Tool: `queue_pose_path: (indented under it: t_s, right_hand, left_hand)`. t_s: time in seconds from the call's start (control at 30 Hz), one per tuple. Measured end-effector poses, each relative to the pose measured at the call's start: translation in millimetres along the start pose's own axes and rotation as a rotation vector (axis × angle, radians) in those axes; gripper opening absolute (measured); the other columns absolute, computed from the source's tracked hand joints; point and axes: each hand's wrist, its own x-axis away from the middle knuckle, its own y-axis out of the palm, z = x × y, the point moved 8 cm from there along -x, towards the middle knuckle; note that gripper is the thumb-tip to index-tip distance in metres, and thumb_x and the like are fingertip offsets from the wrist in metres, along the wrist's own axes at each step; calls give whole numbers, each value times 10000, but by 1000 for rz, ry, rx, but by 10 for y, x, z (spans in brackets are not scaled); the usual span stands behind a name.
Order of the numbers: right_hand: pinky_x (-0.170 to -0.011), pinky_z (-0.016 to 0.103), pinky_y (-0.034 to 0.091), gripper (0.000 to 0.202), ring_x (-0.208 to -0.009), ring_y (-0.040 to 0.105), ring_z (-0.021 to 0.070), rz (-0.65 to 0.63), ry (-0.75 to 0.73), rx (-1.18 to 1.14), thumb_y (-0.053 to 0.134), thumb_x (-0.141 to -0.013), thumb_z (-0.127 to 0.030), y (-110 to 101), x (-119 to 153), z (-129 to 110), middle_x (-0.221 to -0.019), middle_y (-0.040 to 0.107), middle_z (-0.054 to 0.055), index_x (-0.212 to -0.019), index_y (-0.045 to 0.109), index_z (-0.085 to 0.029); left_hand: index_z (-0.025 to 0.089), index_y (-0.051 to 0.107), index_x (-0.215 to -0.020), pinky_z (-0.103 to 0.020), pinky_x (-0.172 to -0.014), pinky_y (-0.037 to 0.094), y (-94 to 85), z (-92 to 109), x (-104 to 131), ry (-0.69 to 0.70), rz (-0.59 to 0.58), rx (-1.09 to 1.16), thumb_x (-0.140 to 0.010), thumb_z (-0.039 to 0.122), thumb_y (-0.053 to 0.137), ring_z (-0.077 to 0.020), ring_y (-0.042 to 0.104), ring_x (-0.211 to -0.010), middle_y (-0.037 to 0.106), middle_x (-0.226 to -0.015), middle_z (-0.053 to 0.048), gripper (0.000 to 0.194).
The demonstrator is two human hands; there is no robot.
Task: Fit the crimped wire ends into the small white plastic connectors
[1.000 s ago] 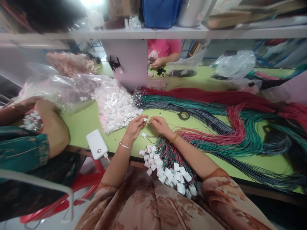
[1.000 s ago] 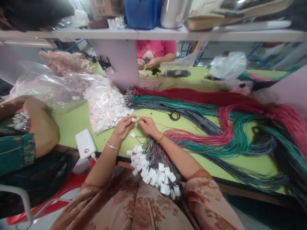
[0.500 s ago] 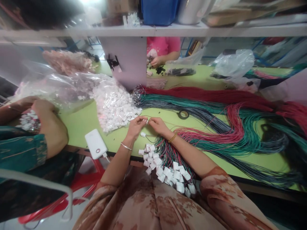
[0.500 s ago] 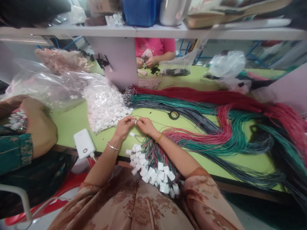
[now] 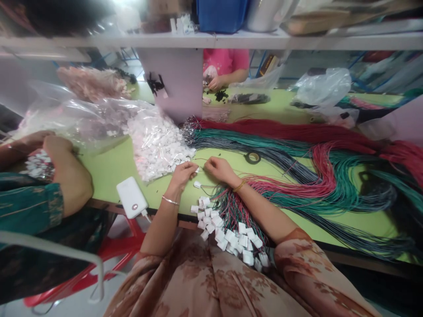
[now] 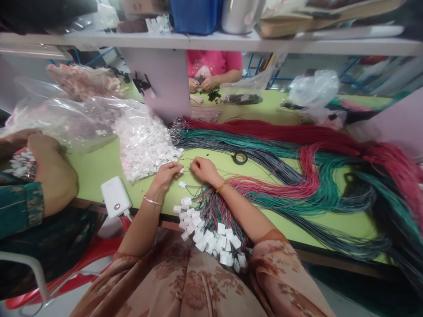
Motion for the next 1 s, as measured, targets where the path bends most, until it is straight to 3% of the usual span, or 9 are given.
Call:
queue_pose_path:
  t_s: [0.1,0.17,0.23,0.33,0.5,0.67,1.0]
  right_hand:
    - [-613,267,323,118,-702,523,175,-55,6,254,553,-813,-267,48,28,-18,-847,653,98,-815,610,-165]
    - [-625,277,329,113,-724,532,189,-77,-23,306,510,-827,-219,93,47,-58,-884,652,133,-828,604,-156]
    - [-635,275,343,130,-708,524,179,-50,-35,220,465,-841,-202,85,46,-69,-857,645,124,-835,585,-152]
    - [-637,253,372,140,-661,491,144,7,-30,-130,453,-840,-259,10,9,-23,-753,605,48,-811,549,-161]
    - [-607,238,375,235,-615,445,109,-9,12,-566,546,-761,-398,-12,-30,46,-686,542,-15,-745,551,-164]
    - [-583,241,359,242,-589,425,104,46,77,-597,560,-719,-405,-21,-12,82,-629,515,-25,-675,539,-168]
    - [-542,224,318,221,-559,390,95,66,78,-517,498,-705,-376,25,-5,127,-570,465,-38,-608,492,-177]
  left_hand:
    - [131,661,-639,-221,-478,307,-42,3,-6,-18,0,-54,-594,255,745,-79,463,-483,569,-527,-8,156]
    - [129,657,-639,-223,-487,318,-41,5,-11,-15,-9,-58,-604,244,741,-82,470,-493,570,-530,-10,147]
    - [126,657,-668,-220,-506,336,-30,4,-16,-13,-12,-20,-611,226,741,-83,491,-520,589,-566,-15,142]
    - [133,650,-770,-206,-562,389,5,-25,-24,-38,-31,138,-619,189,742,-84,547,-602,657,-713,-32,186]
    - [141,610,-826,-198,-659,453,99,-92,-36,-90,-125,375,-657,138,740,-83,586,-696,659,-798,-22,213]
    - [140,605,-845,-199,-671,463,131,-113,-50,-83,-176,433,-701,108,724,-79,588,-704,671,-851,-34,190]
    - [139,624,-819,-191,-653,455,134,-117,-54,-56,-171,426,-673,146,745,-80,582,-705,692,-884,-48,190]
